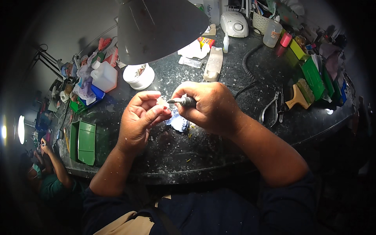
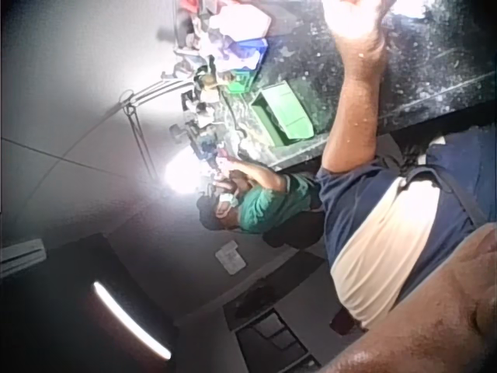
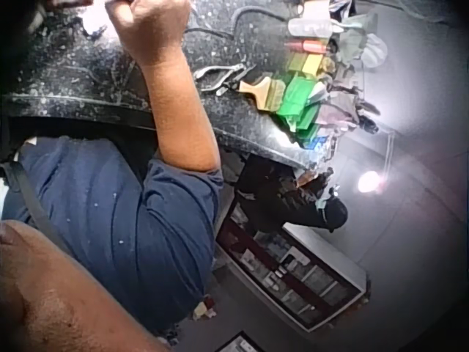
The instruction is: The person uses a handheld carving tool to scrape and shape a white dental model, then uses a small power rotary tool to sand a red dental piece. They also handle a piece of paper and a small blue tray.
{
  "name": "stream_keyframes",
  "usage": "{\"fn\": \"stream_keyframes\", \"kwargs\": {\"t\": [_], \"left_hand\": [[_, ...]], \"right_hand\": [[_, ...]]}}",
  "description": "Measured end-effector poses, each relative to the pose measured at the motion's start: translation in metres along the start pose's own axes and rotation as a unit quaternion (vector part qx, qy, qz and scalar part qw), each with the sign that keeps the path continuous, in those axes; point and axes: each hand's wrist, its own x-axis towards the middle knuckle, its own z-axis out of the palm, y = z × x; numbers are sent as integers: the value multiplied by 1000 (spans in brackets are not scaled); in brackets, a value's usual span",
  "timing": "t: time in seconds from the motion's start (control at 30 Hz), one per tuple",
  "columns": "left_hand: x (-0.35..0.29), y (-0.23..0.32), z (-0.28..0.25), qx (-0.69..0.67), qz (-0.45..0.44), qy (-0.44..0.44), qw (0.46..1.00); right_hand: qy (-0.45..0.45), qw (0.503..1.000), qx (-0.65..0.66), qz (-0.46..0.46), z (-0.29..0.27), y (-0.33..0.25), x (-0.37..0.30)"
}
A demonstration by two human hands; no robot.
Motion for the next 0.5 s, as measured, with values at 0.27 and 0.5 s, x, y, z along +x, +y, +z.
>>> {"fn": "stream_keyframes", "kwargs": {"t": [0.27, 0.5], "left_hand": [[-1, -2, -3, -1, -19, -8, 1000], [0, -4, -5, 9, -17, -18, 1000]], "right_hand": [[-15, 999, -18, -24, -1, 0, 0], [-21, 999, -1, -49, 5, 4, -1]]}}
